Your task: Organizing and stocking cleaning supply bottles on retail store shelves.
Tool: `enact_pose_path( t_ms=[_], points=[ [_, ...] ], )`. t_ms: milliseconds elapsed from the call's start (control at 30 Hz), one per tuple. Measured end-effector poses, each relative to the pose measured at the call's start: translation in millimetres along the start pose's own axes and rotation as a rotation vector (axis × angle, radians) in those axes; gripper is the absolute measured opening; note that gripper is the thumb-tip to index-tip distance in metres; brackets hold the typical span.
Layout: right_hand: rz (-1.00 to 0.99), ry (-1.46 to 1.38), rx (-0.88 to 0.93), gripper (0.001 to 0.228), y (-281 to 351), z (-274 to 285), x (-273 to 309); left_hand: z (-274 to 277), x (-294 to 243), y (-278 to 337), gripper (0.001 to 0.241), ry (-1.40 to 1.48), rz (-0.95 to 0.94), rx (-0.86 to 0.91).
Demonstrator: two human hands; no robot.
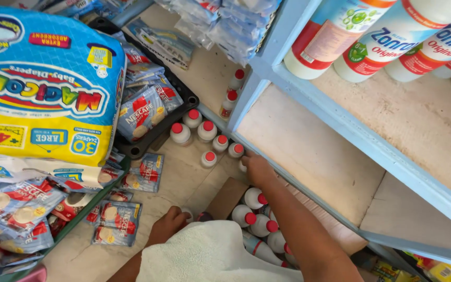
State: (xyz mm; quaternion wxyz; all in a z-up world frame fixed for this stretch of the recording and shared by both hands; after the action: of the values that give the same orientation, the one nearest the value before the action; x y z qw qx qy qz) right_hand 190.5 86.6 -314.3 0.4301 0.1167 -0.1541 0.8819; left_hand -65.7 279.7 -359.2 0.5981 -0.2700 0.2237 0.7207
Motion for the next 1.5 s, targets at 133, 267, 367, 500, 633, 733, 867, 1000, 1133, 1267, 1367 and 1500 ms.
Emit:
enact_pose_path(
  t_ms=[133, 267, 367, 500, 633, 733, 867, 1000, 1133, 1267, 1367, 1500],
  points=[
    [0.035, -0.105, 0.045, 0.013, 2, -3, 24, -2, -6, 9, 0.028, 0.009, -0.039, -0.030],
    [0.066, -0.184, 0.004, 0.010, -5, -10, 44, -2, -6, 7, 0.026, -0.004, -0.047, -0.054],
    [0.044, -0.158, -0.004, 0.010, -8, -24, 46, 3, -8, 9, 0.025, -0.003, -0.037, -0.059],
    [-0.028, -0.087, -0.028, 0.022, -7, -33, 35, 3, -11, 8, 0.027, 0.009, -0.049, -0.079],
    [-0.066, -0.200, 0.055, 0.043, 7, 7, 53, -6, 2, 7, 0.028, 0.014, -0.020, -0.077],
    [0.034, -0.277, 0.011, 0.054, 25, 54, 69, 1, -5, 7, 0.034, 0.051, -0.015, -0.059],
    [0.015, -0.247, -0.017, 0.049, 66, 112, 69, 19, -5, 18, 0.044, 0.163, -0.001, -0.103],
    [-0.075, -0.265, 0.092, 0.049, 110, 149, 62, 38, -10, 38, 0.046, 0.354, 0.019, -0.150],
    [-0.181, -0.273, 0.120, 0.048, 149, 161, 48, 39, -19, 35, 0.043, 0.407, -0.014, -0.157],
    [-0.287, -0.389, 0.023, 0.042, 170, 182, 43, 70, -26, 17, 0.030, 0.364, 0.042, -0.265],
    [-0.328, -0.446, -0.041, 0.041, 186, 203, 49, 114, -68, 5, 0.031, 0.327, -0.007, -0.318],
    [-0.276, -0.419, -0.087, 0.039, 193, 226, 61, 187, -152, -13, 0.036, 0.283, -0.158, -0.433]
  ],
)
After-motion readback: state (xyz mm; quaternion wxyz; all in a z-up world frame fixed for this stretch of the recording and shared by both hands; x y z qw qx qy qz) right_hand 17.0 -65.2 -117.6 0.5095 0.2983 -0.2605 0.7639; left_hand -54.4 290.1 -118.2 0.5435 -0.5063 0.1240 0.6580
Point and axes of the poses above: each hand's wrist, its own y-axis away from the middle knuckle, its own z-axis out of the back of the hand, x = y × z, the point moved 10 cm from there along -y, towards the middle knuckle, and after that the axes turned 15 degrees about -x, right-handed, at the moved point
